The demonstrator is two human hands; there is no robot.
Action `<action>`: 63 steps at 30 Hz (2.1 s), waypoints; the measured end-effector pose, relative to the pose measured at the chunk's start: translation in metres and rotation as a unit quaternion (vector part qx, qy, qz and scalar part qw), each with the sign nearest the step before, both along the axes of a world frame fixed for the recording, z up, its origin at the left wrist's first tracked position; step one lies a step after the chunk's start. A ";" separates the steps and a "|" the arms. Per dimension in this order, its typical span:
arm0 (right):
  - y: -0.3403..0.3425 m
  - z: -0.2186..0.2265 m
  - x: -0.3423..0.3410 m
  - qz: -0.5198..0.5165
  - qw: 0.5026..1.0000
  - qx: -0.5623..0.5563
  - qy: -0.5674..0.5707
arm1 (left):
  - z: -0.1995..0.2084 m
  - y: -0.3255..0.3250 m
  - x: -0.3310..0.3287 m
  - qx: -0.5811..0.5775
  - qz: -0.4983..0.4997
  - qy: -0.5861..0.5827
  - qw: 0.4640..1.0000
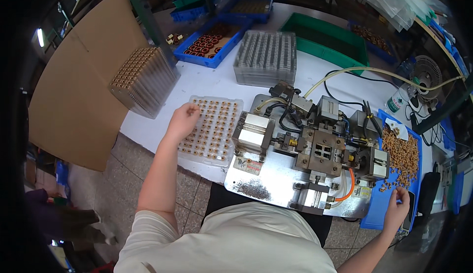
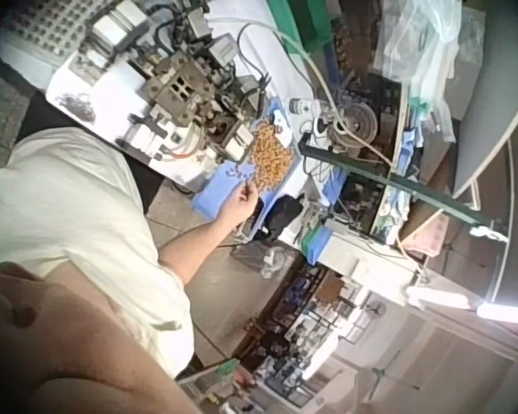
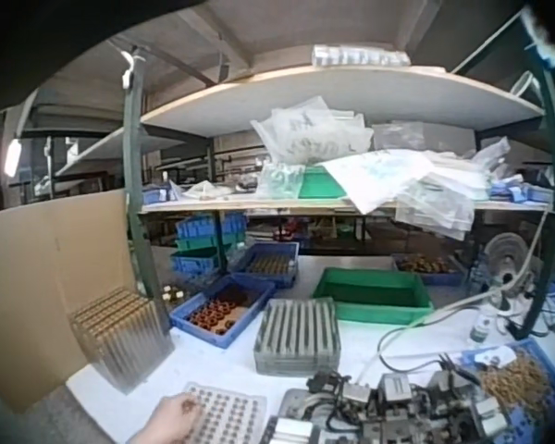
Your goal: Feeding small components into an assembly machine and arranging them into grid-based trays.
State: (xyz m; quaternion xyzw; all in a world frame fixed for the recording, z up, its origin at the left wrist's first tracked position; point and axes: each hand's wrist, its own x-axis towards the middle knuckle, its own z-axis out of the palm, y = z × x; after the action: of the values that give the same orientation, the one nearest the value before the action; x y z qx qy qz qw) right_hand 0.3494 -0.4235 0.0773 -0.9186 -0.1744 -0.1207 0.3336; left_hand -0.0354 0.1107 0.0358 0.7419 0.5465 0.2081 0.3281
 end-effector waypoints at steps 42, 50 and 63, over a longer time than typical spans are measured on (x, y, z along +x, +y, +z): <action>0.200 0.029 -0.055 0.419 0.896 -0.118 -0.082 | -0.055 -0.134 0.005 0.363 -0.016 -0.075 0.929; 0.205 0.030 -0.058 0.441 0.877 -0.138 -0.129 | -0.002 -0.135 0.039 0.380 -0.037 -0.141 0.913; 0.133 0.026 -0.043 0.267 0.955 0.087 -0.096 | 0.042 -0.195 0.205 0.371 -0.455 -0.097 0.804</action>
State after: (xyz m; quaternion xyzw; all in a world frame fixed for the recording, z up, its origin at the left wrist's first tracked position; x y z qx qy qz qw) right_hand 0.3065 -0.2905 0.1035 -0.7898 -0.4336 -0.1294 0.4141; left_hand 0.1700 -0.0848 0.0782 0.9464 -0.0074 0.2929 0.1360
